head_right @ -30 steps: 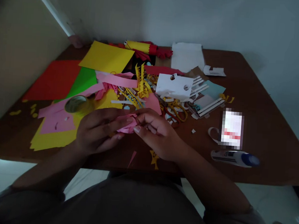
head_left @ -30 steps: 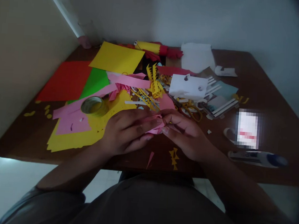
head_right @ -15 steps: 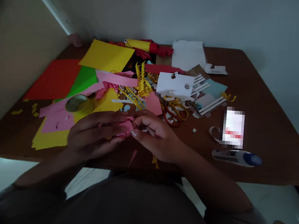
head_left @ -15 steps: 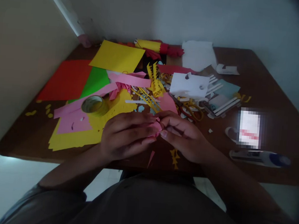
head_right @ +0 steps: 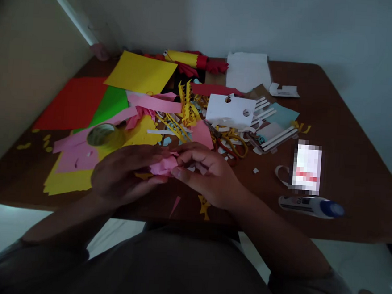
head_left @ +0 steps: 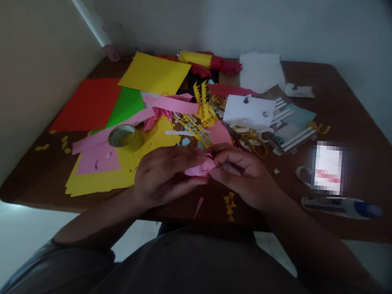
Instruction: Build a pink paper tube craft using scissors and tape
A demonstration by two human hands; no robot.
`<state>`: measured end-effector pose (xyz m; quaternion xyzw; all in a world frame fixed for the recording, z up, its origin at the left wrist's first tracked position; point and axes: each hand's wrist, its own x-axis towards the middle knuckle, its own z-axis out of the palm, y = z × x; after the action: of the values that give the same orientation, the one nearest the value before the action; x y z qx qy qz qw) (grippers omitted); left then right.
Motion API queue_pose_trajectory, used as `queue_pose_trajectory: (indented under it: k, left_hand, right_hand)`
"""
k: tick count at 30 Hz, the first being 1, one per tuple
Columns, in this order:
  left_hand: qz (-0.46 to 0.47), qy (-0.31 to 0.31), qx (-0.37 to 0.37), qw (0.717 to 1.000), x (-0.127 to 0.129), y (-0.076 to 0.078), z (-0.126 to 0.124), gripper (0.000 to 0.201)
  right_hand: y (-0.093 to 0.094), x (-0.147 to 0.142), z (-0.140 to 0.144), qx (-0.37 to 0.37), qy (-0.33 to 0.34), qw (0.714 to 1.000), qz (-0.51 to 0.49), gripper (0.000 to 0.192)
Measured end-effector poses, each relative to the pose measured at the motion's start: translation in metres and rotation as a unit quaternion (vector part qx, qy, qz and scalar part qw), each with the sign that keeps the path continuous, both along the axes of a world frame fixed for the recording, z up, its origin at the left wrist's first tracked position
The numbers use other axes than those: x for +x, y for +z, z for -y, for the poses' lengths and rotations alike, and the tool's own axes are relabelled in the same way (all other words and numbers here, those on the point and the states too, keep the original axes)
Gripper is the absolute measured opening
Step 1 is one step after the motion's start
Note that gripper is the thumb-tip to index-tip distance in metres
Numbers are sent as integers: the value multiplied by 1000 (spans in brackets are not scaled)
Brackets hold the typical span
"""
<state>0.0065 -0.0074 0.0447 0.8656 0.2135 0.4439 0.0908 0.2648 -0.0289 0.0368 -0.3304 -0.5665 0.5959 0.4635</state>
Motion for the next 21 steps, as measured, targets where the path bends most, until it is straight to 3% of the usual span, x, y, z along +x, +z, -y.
queue_pose_trajectory:
  k: [3, 10, 21]
  left_hand:
    - [-5, 39, -15, 999, 0, -2, 0, 74]
    - [-45, 56, -78, 994, 1, -11, -9, 71]
    - [-79, 68, -57, 993, -3, -18, -10, 69]
  right_hand:
    - [0, 1, -1, -27, -25, 999, -5, 27]
    - [-12, 4, -5, -61, -64, 996, 3, 26]
    - [-26, 3, -5, -90, -55, 994, -34, 26]
